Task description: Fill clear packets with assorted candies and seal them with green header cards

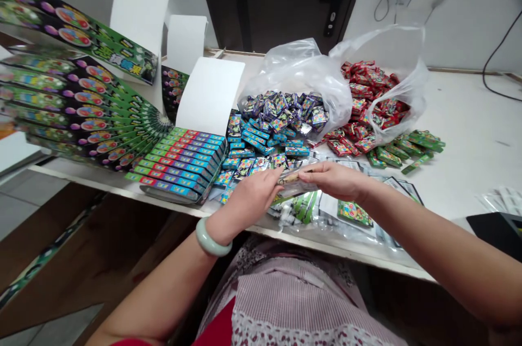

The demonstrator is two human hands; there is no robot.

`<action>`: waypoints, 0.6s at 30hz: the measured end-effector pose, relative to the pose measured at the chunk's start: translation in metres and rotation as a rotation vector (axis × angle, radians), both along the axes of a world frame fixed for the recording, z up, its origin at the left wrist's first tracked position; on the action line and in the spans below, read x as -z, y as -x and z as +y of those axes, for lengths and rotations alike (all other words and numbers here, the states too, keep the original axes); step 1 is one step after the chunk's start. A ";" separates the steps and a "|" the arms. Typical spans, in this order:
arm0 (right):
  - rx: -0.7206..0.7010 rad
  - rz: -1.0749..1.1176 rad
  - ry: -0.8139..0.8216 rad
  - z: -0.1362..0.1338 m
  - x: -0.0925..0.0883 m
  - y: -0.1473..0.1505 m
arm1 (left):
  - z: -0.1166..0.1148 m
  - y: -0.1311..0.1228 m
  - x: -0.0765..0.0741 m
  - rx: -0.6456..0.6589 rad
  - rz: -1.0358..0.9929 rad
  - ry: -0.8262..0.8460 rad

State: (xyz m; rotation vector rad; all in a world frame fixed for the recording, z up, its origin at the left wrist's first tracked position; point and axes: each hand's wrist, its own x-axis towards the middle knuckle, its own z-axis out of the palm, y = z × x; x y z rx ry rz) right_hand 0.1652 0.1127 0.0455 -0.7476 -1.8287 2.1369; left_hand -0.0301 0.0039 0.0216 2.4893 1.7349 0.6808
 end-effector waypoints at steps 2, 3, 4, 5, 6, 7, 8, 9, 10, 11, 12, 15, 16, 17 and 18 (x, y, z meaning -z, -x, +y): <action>0.004 0.018 -0.009 -0.002 -0.003 0.003 | 0.002 0.000 0.001 -0.016 -0.041 0.009; 0.003 0.021 -0.039 -0.002 -0.005 0.005 | 0.003 0.000 0.003 -0.022 -0.061 -0.002; -0.003 0.014 -0.087 -0.002 -0.007 0.006 | 0.004 0.001 0.004 -0.023 -0.083 -0.017; -0.011 -0.005 -0.150 -0.002 -0.009 0.006 | 0.005 0.002 0.005 -0.020 -0.110 -0.027; -0.005 -0.032 -0.234 -0.002 -0.011 0.006 | 0.005 0.003 0.006 -0.017 -0.149 -0.031; 0.033 -0.055 -0.342 -0.003 -0.012 0.004 | 0.006 0.005 0.006 -0.021 -0.205 -0.028; 0.113 -0.063 -0.467 -0.004 -0.012 0.001 | 0.005 0.006 0.007 -0.042 -0.278 -0.018; 0.234 -0.051 -0.593 -0.007 -0.012 -0.002 | 0.005 0.008 0.006 -0.084 -0.364 -0.004; 0.383 -0.014 -0.698 -0.010 -0.010 -0.005 | 0.004 0.009 0.005 -0.140 -0.459 0.013; 0.527 0.037 -0.757 -0.014 -0.006 -0.008 | 0.003 0.010 0.004 -0.197 -0.555 0.034; 0.624 0.088 -0.755 -0.018 -0.001 -0.010 | 0.003 0.009 0.002 -0.245 -0.646 0.055; 0.506 0.146 -0.445 -0.035 0.020 -0.006 | 0.005 0.002 0.001 -0.286 -0.858 0.117; 0.413 0.135 -0.320 -0.040 0.028 -0.003 | 0.007 -0.001 0.002 -0.281 -0.926 0.141; 0.349 0.122 -0.221 -0.045 0.034 0.001 | 0.010 -0.004 0.003 -0.277 -1.012 0.174; 0.327 0.111 -0.157 -0.048 0.039 0.005 | 0.012 -0.006 0.005 -0.270 -1.121 0.220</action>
